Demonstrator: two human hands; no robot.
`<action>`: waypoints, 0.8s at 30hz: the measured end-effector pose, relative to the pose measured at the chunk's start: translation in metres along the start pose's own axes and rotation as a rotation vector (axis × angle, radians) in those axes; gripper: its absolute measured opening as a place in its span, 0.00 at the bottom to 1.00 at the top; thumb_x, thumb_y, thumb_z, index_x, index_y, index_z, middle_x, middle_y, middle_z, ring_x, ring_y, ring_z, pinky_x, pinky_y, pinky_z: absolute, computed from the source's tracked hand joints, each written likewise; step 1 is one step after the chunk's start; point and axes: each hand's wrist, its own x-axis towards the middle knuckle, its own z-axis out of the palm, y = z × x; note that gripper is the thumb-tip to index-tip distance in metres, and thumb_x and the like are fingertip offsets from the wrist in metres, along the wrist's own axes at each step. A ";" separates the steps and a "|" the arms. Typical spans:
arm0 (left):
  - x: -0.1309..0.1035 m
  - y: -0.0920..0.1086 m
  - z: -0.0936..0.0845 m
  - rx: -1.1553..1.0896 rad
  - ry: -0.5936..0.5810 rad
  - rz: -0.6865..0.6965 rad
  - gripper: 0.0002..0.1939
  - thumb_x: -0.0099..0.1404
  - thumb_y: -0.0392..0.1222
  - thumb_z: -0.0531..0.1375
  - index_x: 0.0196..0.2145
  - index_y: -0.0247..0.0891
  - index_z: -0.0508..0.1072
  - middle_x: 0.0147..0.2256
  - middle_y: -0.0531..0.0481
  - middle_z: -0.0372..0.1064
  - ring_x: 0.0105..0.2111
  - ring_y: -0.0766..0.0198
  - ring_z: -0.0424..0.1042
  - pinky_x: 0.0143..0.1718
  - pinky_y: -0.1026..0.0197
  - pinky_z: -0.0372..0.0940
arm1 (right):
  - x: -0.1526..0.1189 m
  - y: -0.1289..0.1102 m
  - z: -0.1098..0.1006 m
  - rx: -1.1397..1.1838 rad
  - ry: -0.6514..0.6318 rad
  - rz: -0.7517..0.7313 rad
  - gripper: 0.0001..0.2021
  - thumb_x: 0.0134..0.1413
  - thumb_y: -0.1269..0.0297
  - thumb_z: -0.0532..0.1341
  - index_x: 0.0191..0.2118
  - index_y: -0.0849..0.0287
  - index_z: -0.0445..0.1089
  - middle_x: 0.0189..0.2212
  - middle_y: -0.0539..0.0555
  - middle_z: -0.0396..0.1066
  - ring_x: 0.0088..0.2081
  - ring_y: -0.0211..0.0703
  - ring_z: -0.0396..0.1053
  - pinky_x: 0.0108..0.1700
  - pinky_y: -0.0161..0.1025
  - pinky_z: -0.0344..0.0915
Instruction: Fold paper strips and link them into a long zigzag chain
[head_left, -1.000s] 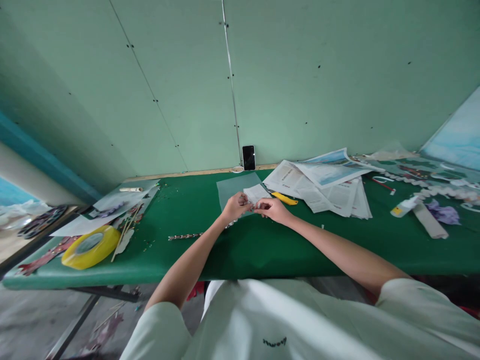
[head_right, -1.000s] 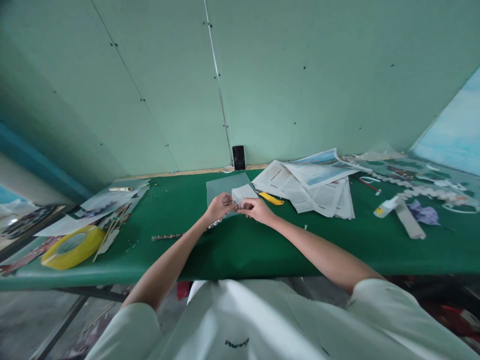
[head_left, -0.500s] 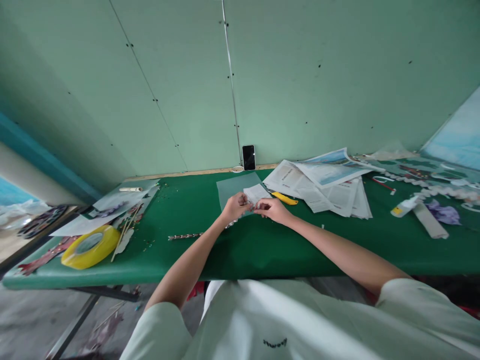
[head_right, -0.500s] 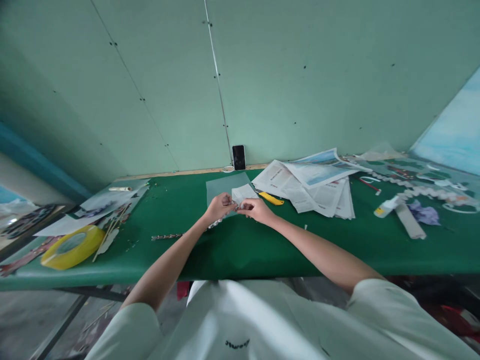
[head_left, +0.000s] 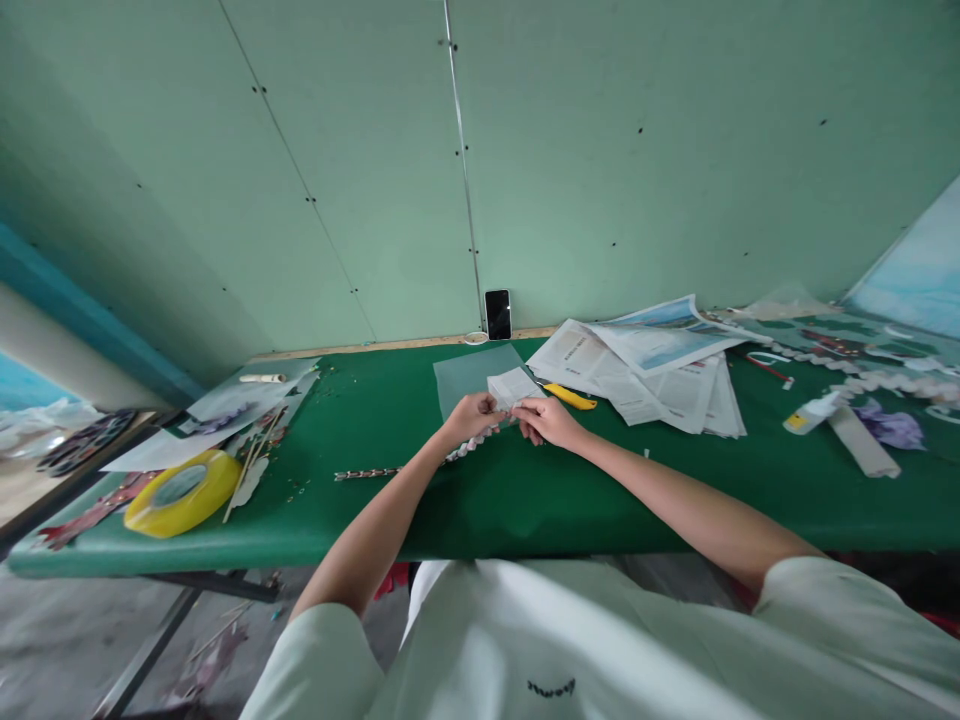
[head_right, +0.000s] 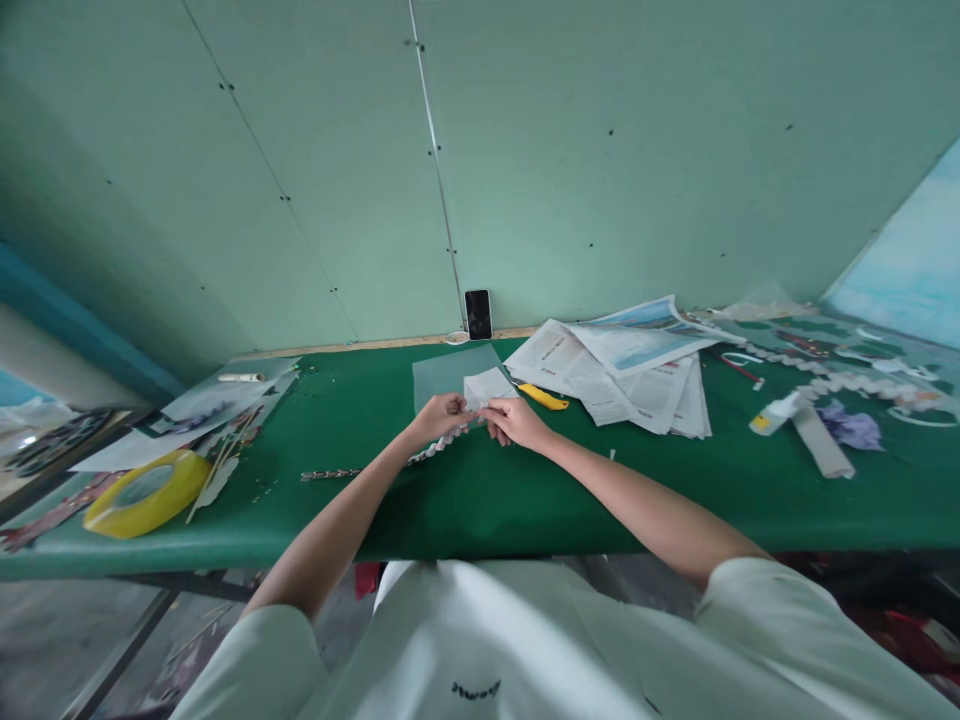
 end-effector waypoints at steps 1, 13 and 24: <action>-0.001 0.001 0.000 -0.001 -0.007 0.010 0.22 0.55 0.53 0.71 0.31 0.39 0.65 0.22 0.55 0.70 0.23 0.62 0.76 0.21 0.67 0.62 | 0.000 0.001 0.001 0.042 -0.005 0.011 0.25 0.66 0.40 0.61 0.29 0.58 0.70 0.20 0.49 0.73 0.15 0.37 0.68 0.17 0.33 0.62; -0.001 0.003 -0.001 -0.085 0.024 -0.013 0.20 0.52 0.52 0.72 0.30 0.37 0.69 0.23 0.54 0.69 0.23 0.66 0.70 0.24 0.66 0.60 | 0.008 0.004 0.003 0.239 -0.018 0.033 0.22 0.57 0.41 0.69 0.38 0.59 0.80 0.35 0.60 0.82 0.35 0.57 0.83 0.29 0.44 0.78; -0.007 0.024 0.000 -0.194 0.033 -0.162 0.16 0.63 0.52 0.68 0.30 0.34 0.75 0.20 0.53 0.67 0.20 0.67 0.66 0.24 0.64 0.64 | 0.002 -0.007 0.000 0.060 0.002 -0.046 0.23 0.66 0.41 0.62 0.35 0.58 0.78 0.26 0.55 0.78 0.28 0.47 0.74 0.31 0.41 0.70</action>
